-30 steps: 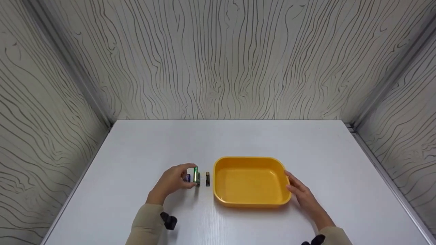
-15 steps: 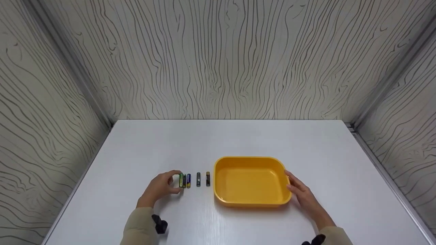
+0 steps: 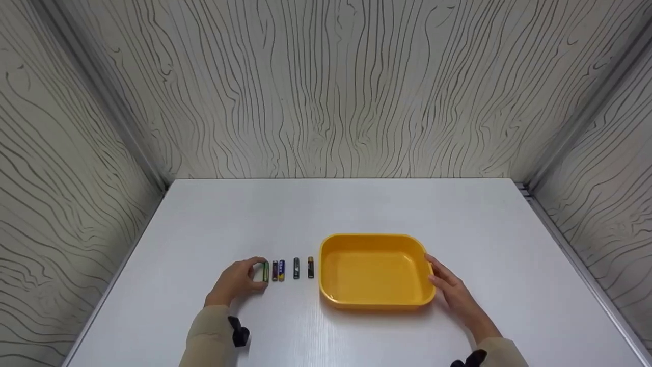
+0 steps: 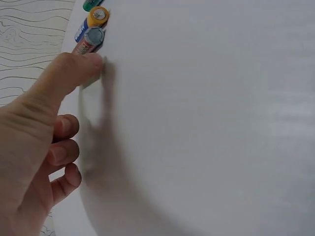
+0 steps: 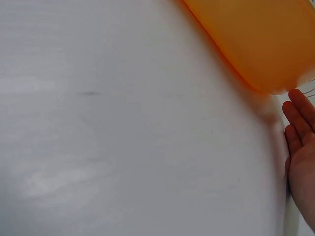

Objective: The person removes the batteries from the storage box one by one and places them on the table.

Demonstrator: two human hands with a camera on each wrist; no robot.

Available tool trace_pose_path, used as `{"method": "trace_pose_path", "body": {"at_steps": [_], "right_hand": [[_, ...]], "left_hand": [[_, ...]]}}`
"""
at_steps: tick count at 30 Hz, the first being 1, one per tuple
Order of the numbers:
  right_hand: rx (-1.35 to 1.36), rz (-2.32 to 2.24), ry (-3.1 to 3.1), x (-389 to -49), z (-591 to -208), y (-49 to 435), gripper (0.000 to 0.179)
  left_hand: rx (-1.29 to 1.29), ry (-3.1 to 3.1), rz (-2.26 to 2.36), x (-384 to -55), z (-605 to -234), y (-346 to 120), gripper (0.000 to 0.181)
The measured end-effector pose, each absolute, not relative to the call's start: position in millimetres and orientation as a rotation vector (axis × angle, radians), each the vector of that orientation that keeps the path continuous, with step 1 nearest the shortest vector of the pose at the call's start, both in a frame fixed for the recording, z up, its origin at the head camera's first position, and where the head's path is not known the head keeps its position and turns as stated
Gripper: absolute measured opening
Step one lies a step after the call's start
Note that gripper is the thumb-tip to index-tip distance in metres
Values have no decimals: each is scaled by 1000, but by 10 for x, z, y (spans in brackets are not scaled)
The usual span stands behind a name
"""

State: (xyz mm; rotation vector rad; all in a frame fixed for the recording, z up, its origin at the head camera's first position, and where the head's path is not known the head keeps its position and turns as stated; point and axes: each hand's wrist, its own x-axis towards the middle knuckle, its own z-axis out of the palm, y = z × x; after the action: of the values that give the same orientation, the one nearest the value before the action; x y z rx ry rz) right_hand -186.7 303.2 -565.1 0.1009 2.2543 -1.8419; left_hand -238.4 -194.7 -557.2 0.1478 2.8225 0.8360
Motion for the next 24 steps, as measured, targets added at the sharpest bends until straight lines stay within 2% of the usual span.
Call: {"method": "trace_pose_path", "body": {"at_steps": [24], "right_hand": [[76, -1867, 2246, -1866, -5673, 3047, 58]], "left_hand": [[161, 2810, 856, -2369, -5581, -1927, 62]]}}
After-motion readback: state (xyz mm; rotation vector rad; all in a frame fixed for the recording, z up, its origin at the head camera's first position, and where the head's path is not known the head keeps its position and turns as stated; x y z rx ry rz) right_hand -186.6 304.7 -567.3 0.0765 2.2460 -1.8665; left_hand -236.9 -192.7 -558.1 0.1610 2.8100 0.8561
